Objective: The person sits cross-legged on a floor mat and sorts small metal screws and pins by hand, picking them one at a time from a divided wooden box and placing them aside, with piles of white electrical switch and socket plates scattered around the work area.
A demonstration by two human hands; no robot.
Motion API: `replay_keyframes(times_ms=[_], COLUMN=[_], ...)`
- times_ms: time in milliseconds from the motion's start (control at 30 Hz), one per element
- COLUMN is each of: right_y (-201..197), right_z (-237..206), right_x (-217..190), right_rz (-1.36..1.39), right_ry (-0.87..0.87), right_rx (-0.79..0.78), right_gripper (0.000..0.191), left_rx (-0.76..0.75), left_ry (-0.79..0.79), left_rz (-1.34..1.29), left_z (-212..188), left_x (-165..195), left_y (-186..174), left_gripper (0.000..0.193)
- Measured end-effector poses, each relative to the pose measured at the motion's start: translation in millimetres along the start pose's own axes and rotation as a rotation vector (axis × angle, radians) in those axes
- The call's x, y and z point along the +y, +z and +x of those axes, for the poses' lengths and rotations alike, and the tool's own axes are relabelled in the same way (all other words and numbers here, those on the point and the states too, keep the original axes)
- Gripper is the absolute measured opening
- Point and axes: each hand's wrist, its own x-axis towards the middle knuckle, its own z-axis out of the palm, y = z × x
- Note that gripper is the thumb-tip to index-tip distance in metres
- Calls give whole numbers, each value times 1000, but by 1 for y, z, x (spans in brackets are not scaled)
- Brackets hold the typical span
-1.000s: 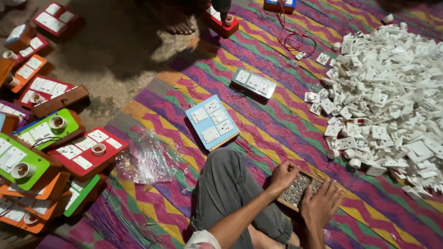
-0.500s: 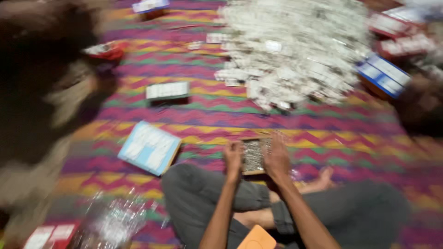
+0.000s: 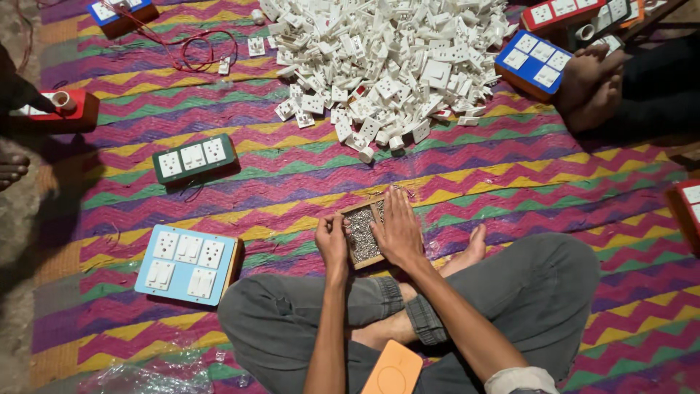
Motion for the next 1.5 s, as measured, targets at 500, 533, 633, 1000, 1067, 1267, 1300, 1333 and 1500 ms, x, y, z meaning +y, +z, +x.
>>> replay_keyframes(times_ms=[500, 533, 633, 1000, 1067, 1267, 1300, 1333, 1500], right_y=[6, 6, 7, 6, 5, -4, -4, -4, 3], right_z=[-2, -1, 2, 2, 4, 35, 43, 51, 69], right_x=[3, 3, 3, 3, 4, 21, 23, 25, 27], right_rz=[61, 31, -18, 39, 119, 76, 81, 86, 73], right_ry=[154, 153, 181, 215, 277, 2, 10, 18, 38], right_rx=[110, 99, 8, 10, 46, 137, 81, 25, -98], right_gripper=[75, 77, 82, 84, 80, 39, 36, 35, 37], left_rx=[27, 20, 1, 0, 10, 8, 8, 8, 21], left_ry=[-95, -72, -28, -43, -12, -36, -45, -37, -52], left_rz=[-40, -34, -26, -11, -2, -36, -42, -49, -81], left_z=[-5, -4, -1, -3, -5, -1, 1, 3, 11], left_x=[-2, -3, -7, -6, -8, -13, -13, -13, -19], left_y=[-3, -3, -4, -5, -11, -12, -10, -9, -5], left_gripper=[17, 17, 17, 14, 17, 16, 16, 15, 14])
